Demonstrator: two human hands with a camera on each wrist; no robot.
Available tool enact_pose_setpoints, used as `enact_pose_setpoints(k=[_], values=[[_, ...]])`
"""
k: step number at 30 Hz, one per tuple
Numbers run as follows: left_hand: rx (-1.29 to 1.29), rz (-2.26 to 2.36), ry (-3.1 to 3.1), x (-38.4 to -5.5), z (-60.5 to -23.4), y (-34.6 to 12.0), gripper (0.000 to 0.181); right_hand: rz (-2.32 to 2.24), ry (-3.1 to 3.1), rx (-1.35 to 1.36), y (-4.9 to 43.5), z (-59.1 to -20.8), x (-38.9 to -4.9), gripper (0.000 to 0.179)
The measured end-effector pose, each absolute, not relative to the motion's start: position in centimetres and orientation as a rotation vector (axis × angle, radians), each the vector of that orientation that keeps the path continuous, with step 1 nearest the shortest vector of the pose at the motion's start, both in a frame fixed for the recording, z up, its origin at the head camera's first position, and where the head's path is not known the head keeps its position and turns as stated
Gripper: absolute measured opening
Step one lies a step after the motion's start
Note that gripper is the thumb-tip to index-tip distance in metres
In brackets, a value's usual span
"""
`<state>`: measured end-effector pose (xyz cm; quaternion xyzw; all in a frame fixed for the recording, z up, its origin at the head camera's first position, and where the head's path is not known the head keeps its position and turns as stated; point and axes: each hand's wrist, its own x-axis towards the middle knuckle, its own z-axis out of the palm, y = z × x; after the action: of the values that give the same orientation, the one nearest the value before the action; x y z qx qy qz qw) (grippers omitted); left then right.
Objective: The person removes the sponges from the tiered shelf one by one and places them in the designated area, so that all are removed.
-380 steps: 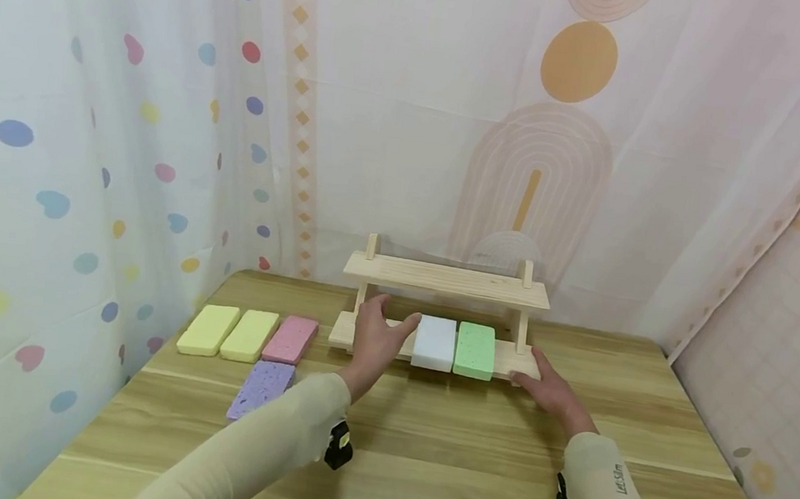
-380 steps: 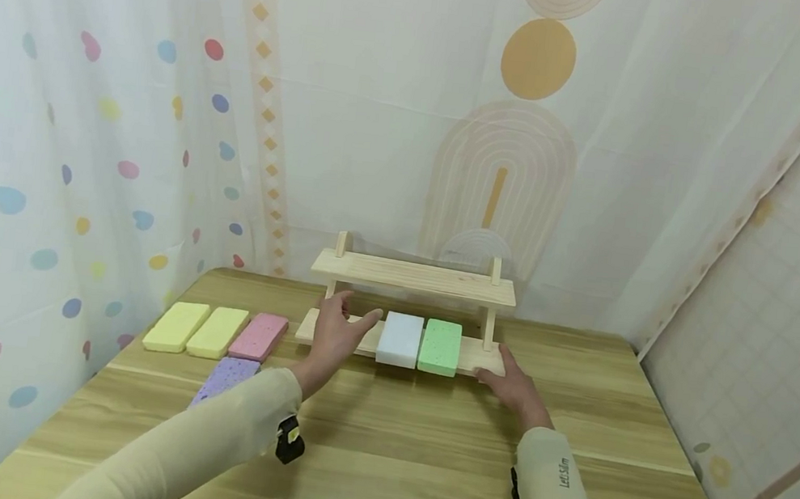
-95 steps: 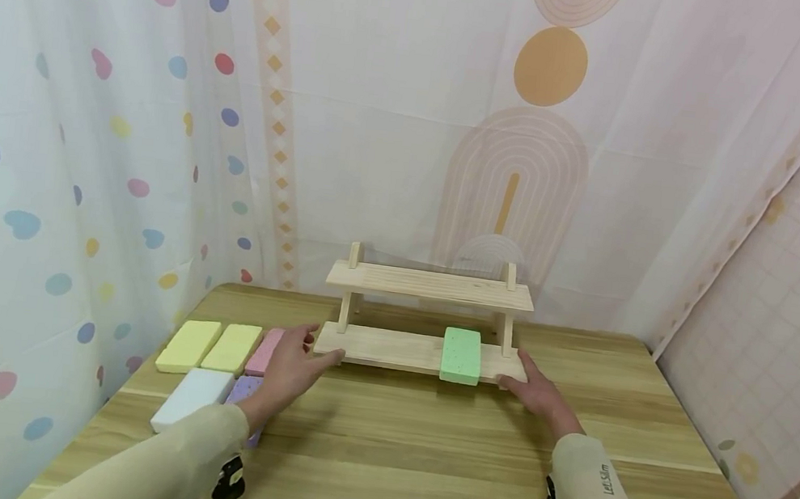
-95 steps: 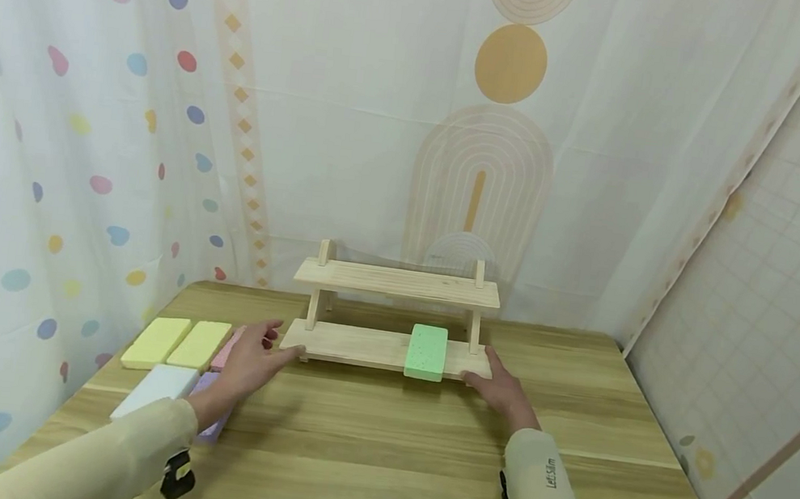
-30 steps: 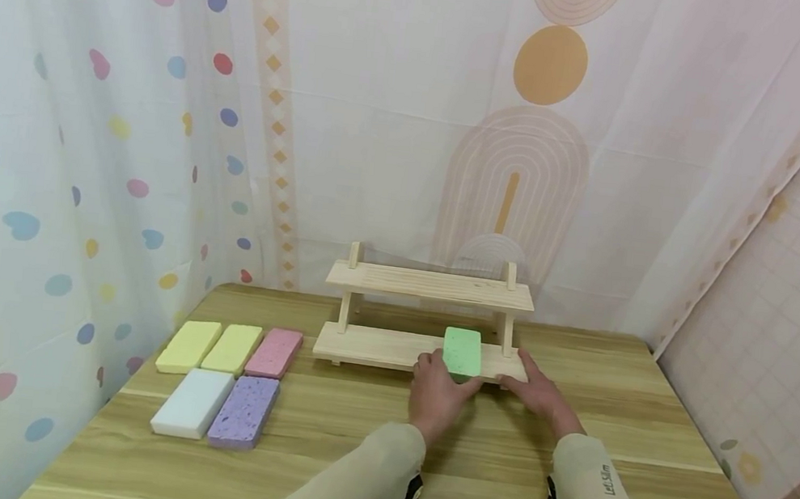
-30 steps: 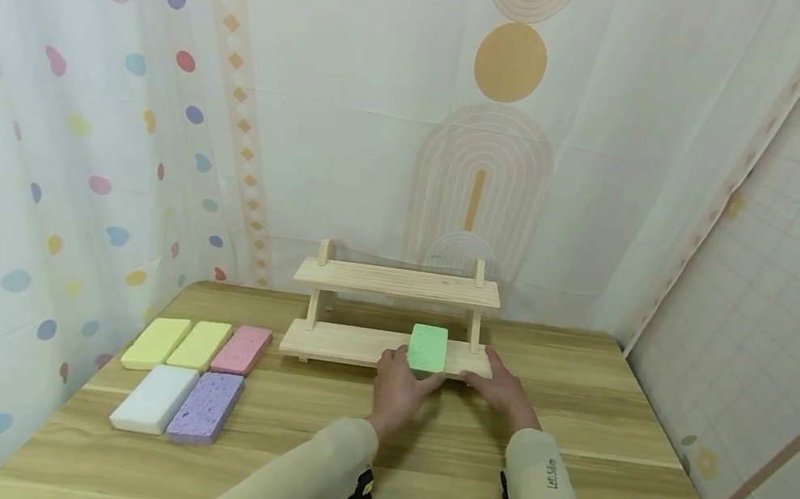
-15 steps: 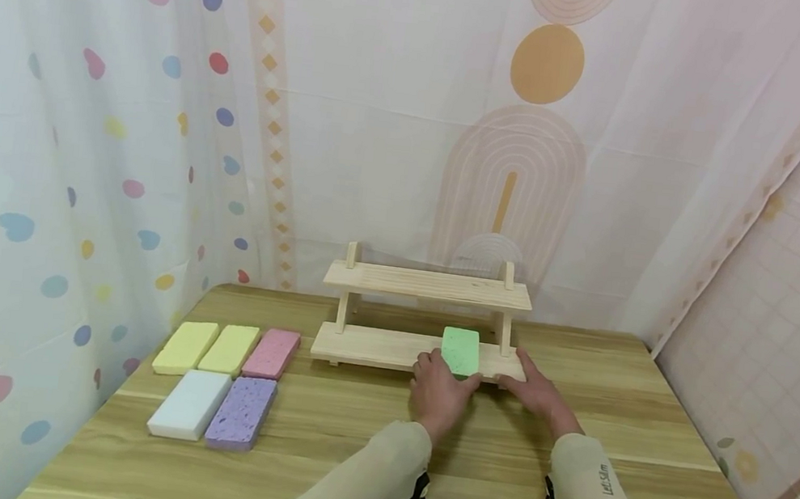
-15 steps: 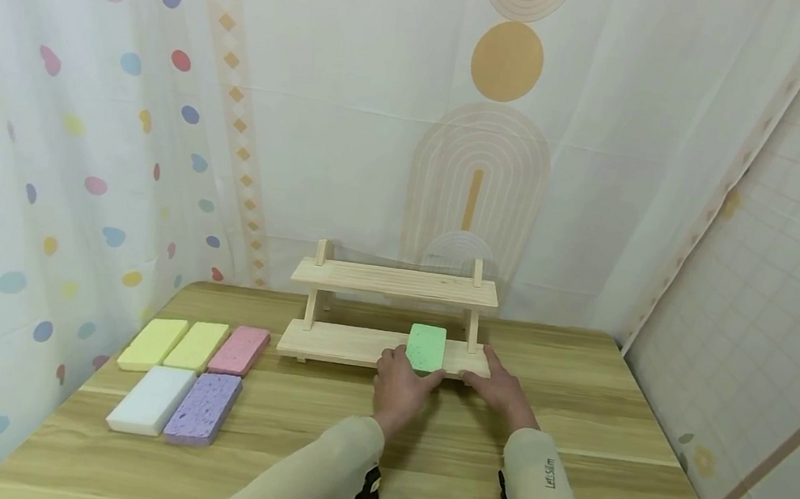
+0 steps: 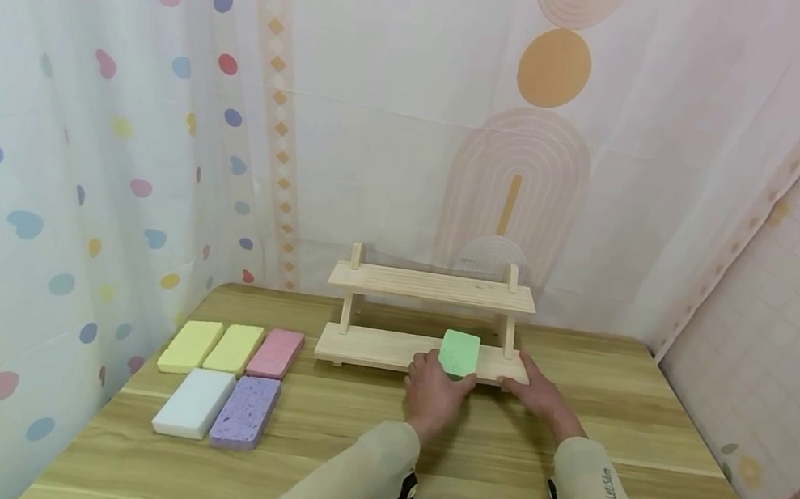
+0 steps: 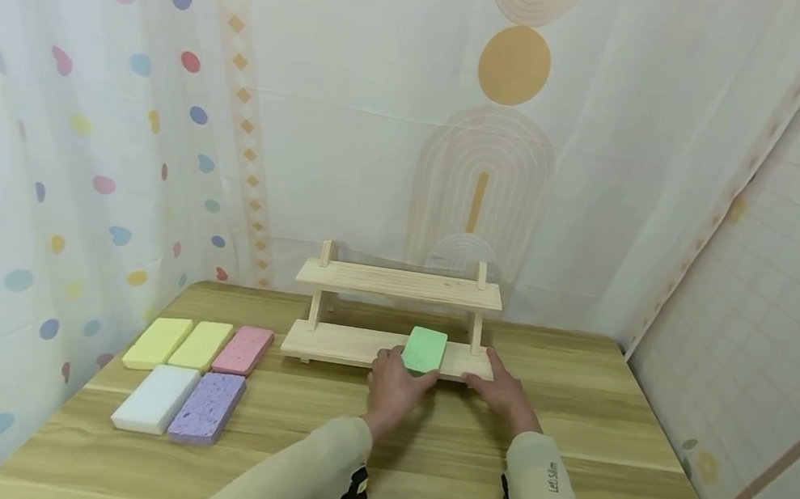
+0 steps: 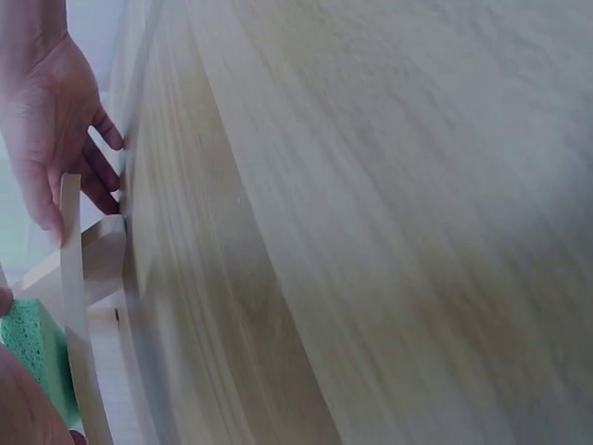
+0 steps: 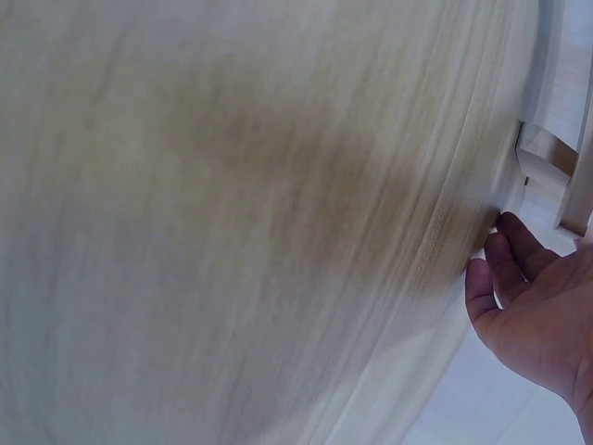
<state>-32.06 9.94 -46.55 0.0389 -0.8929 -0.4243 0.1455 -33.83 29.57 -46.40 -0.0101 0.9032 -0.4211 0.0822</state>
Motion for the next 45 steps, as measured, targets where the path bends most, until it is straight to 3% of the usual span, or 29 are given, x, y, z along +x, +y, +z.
enact_pose_setpoints(k=[23,45], values=[[-0.049,-1.296,-2.525,-31.6,-46.1,5.2,0.072,-1.271,2.664,0.008,29.9,-46.7,-33.7,0.092],[-0.099,-1.293,-2.557,-30.6,-46.6,-2.5,0.071,-1.266,2.67,-0.01,29.7,-46.9,-34.1,0.091]])
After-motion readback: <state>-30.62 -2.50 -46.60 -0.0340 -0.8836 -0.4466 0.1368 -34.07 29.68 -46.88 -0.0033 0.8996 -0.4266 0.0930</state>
